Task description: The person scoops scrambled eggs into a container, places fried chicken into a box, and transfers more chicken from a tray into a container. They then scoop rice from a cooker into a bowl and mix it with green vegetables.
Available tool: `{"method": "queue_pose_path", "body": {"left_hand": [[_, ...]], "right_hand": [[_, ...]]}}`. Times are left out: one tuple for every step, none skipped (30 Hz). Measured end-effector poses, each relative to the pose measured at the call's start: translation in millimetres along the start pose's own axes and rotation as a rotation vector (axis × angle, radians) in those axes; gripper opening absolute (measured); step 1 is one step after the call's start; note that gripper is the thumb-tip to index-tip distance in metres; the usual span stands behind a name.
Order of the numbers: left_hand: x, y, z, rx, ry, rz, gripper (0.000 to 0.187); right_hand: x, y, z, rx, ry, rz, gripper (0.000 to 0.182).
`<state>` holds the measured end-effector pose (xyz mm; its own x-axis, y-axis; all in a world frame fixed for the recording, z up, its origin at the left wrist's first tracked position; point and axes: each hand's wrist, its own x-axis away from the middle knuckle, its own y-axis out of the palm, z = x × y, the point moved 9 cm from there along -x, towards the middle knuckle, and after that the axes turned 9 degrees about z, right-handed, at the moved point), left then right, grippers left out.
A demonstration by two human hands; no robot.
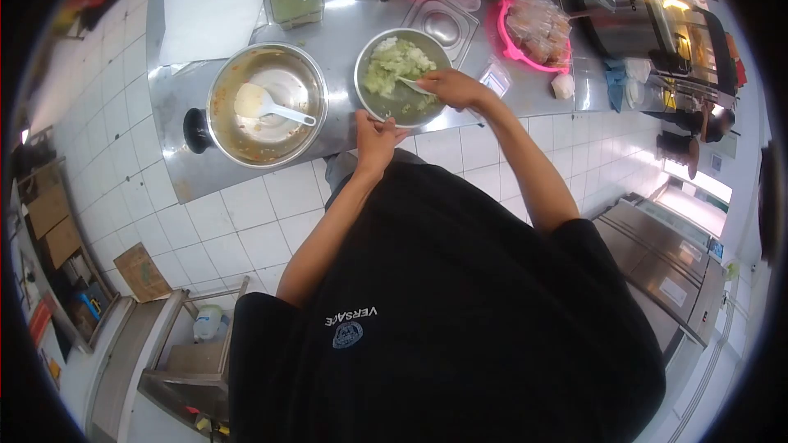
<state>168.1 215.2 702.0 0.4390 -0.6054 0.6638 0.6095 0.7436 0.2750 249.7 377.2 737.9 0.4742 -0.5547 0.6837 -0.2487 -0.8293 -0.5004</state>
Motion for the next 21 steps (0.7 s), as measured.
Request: {"method": "queue_pose_path", "body": {"left_hand": [[-0.1,0.3,0.2,-0.003,-0.01,0.0,0.028],[0.5,-0.6,-1.2,-0.005,-0.026,0.005,0.028],[2.2,0.7,-2.6,0.013,-0.064,0.003,0.029],[3.9,3.5,-4.5,0.027,-0.103,-0.003,0.03],[5.6,6.9,-7.2,0.034,-0.143,-0.017,0.031],[4.4,11.3,-9.9,0.042,-0.125,-0.049,0.029],[0.4,15.8,-15.0,0.051,-0.105,-0.081,0.027],[-2.0,20.1,-17.0,0.063,-0.085,-0.109,0.025],[-2.9,22.8,-16.8,0.044,-0.083,-0.116,0.029],[0.4,24.1,-18.5,0.018,-0.089,-0.126,0.035],[1.5,25.9,-17.3,-0.007,-0.086,-0.139,0.04],[1.3,27.7,-14.4,-0.029,-0.087,-0.163,0.04],[5.0,27.2,-13.9,-0.05,-0.094,-0.189,0.039],[7.0,27.2,-12.2,-0.068,-0.1,-0.212,0.039],[2.8,18.5,-9.8,-0.12,-0.137,-0.164,0.038],[-1.0,6.3,-6.2,-0.171,-0.177,-0.111,0.037],[-4.0,-2.1,-6.2,-0.214,-0.217,-0.054,0.037],[-5.5,-0.9,-2.6,-0.179,-0.16,-0.055,0.032],[-4.2,-1.7,-2.0,-0.149,-0.11,-0.055,0.028],[-5.5,-1.8,0.4,-0.118,-0.053,-0.055,0.024],[-7.0,-1.9,4.0,-0.087,0.006,-0.057,0.021]], "right_hand": [[5.2,-13.6,3.1,-0.012,0.031,0.014,0.037],[21.2,-26.5,-6.7,-0.023,0.065,0.022,0.036],[30.0,-33.9,-12.1,-0.036,0.101,0.028,0.035],[29.9,-36.8,-13.0,0.052,0.092,0.041,0.035],[19.1,-29.1,-12.2,0.186,-0.105,0.174,0.035],[4.6,-3.3,-0.7,0.319,-0.298,0.313,0.034],[0.1,13.1,-6.5,0.455,-0.493,0.452,0.034],[-0.7,22.6,-11.3,0.459,-0.377,0.405,0.034],[9.0,32.6,-24.6,0.459,-0.263,0.354,0.034],[17.9,41.4,-23.3,0.451,-0.141,0.301,0.034],[14.9,45.9,-17.8,0.445,-0.157,0.255,0.034],[7.8,44.5,-11.4,0.442,-0.177,0.217,0.033],[6.4,44.5,-1.4,0.439,-0.191,0.175,0.033],[16.1,36.3,-8.7,0.432,-0.24,0.13,0.034],[28.2,21.7,-26.8,0.426,-0.294,0.084,0.034],[35.0,17.3,-39.5,0.42,-0.349,0.033,0.034],[32.4,13.8,-44.4,0.435,-0.37,0.075,0.034],[30.1,14.1,-48.7,0.448,-0.386,0.113,0.034],[29.4,18.9,-51.8,0.456,-0.396,0.148,0.035],[-2.3,49.0,-22.3,0.594,-0.335,0.13,0.033],[-11.3,58.3,-15.7,0.605,-0.353,0.165,0.033]]}}
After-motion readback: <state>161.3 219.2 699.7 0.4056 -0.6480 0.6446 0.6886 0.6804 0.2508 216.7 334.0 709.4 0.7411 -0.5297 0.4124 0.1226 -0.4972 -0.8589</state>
